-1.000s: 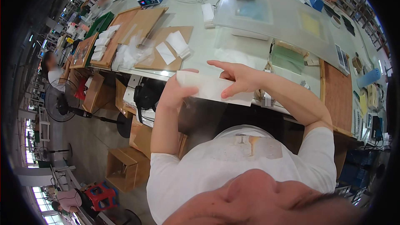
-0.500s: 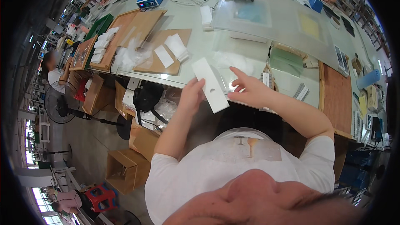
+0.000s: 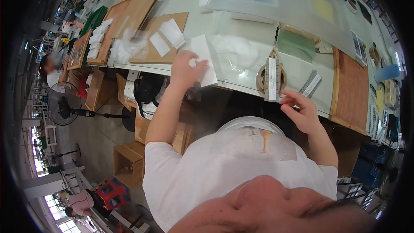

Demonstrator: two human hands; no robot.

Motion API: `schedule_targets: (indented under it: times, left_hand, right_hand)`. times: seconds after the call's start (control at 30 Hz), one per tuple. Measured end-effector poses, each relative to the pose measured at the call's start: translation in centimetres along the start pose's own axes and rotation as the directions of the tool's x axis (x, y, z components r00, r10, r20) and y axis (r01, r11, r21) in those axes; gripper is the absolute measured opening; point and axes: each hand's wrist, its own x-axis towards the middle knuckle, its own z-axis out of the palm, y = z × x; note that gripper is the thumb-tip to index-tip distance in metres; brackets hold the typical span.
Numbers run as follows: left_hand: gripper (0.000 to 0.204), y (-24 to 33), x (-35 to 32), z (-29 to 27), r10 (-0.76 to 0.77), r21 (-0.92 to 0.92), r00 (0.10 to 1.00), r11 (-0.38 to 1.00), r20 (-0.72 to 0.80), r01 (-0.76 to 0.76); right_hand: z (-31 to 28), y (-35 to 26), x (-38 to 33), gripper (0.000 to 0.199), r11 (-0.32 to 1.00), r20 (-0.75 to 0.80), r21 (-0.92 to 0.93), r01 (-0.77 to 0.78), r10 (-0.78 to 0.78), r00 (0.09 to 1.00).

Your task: Assembling small solar panel units by placing panels into white plastic housings at a factory workbench.

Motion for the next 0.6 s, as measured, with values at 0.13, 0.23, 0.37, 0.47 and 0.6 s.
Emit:
schedule_targets:
  times: [0.13,0.23,0.37,0.47,0.6]
  left_hand:
    - [0.035,2.4,-2.0,-1.7,0.33,-0.012,0.914,0.941,0.236,-0.337]
    - [0.035,2.4,-2.1,-1.9,0.328,0.007,0.896,0.938,0.299,-0.346]
    - [0.034,2.0,-1.3,-2.4,0.209,-0.095,0.892,0.978,0.4,-0.187]
    - [0.026,1.0,-0.7,-2.9,0.141,-0.23,0.867,0.973,0.478,-0.031]
    - [0.013,-0.7,0.0,-2.5,-0.192,-0.397,0.856,0.823,0.479,0.407]
  right_hand:
    - [-0.8,1.4,-1.3,0.038,0.995,-0.109,0.096,0.021,-0.01,0.994]
    - [-0.9,1.9,-1.5,0.037,0.982,-0.123,0.19,-0.003,0.027,0.992]
    - [-0.9,2.0,-1.5,0.035,0.985,-0.107,0.171,0.005,0.014,0.994]
    - [-0.8,2.1,-1.6,0.035,0.99,-0.105,0.143,-0.012,0.028,0.994]
    - [-0.4,2.6,-1.5,0.032,0.978,-0.156,0.203,-0.035,0.068,0.985]
